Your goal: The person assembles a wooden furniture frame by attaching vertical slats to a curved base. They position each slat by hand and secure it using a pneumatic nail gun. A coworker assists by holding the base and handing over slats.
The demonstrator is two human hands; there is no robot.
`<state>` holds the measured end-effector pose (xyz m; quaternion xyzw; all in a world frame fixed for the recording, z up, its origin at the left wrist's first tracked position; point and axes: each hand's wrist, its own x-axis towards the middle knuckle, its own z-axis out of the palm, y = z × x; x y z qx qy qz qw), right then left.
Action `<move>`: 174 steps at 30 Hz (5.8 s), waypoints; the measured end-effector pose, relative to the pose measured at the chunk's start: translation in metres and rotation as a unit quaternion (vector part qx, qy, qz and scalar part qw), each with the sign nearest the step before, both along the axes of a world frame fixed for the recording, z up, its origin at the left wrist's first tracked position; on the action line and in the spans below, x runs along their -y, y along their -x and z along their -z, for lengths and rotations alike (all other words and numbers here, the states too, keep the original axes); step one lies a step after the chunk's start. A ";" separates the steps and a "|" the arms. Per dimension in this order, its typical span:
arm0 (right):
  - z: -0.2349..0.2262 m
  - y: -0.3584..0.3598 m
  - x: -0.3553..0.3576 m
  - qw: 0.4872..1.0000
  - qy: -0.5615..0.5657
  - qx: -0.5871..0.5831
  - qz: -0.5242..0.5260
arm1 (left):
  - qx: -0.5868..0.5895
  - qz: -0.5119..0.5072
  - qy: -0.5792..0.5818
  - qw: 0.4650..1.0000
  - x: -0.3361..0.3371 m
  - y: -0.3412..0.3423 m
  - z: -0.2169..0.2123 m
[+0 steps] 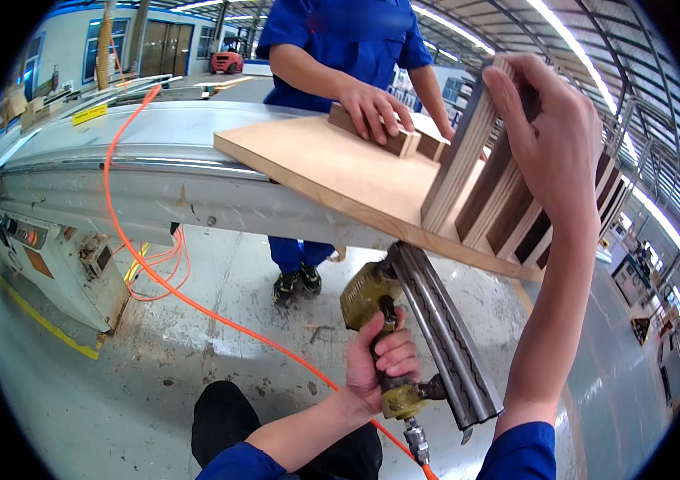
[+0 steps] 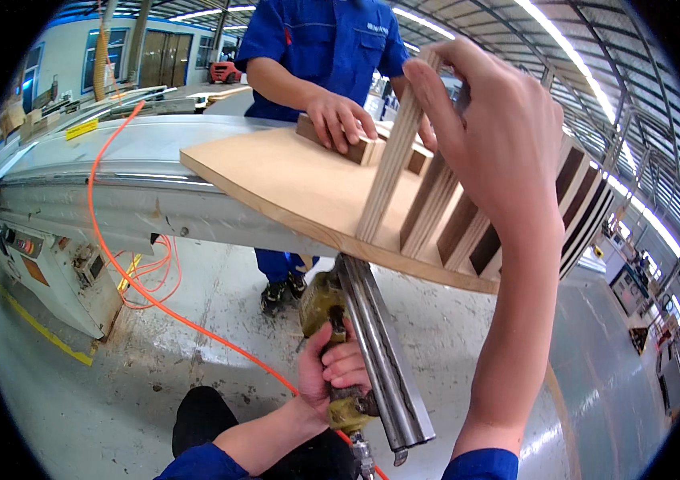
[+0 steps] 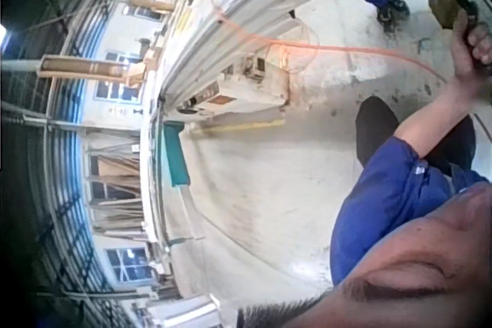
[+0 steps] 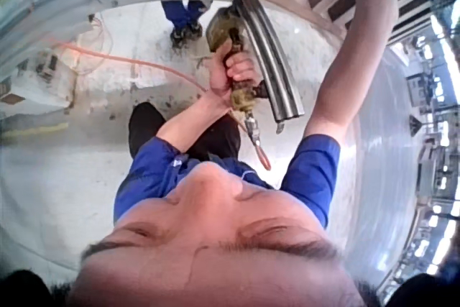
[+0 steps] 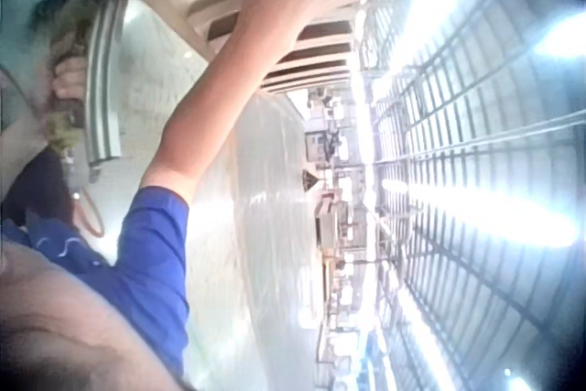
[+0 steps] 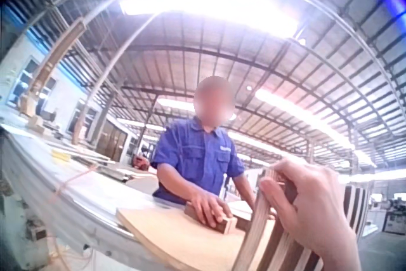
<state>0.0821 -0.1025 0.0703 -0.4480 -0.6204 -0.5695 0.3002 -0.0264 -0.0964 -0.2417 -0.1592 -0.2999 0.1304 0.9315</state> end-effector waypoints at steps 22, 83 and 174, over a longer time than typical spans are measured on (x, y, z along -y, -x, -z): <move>-0.001 0.004 0.002 1.000 0.007 -0.008 0.013 | 0.055 0.040 0.004 0.998 0.008 -0.001 -0.010; 0.000 0.003 0.003 1.000 -0.005 0.002 0.004 | 0.034 0.030 -0.014 0.999 0.027 0.022 -0.009; 0.003 -0.033 0.048 0.996 0.002 -0.077 -0.040 | -0.071 -0.527 -0.762 -0.371 -0.178 0.012 -0.291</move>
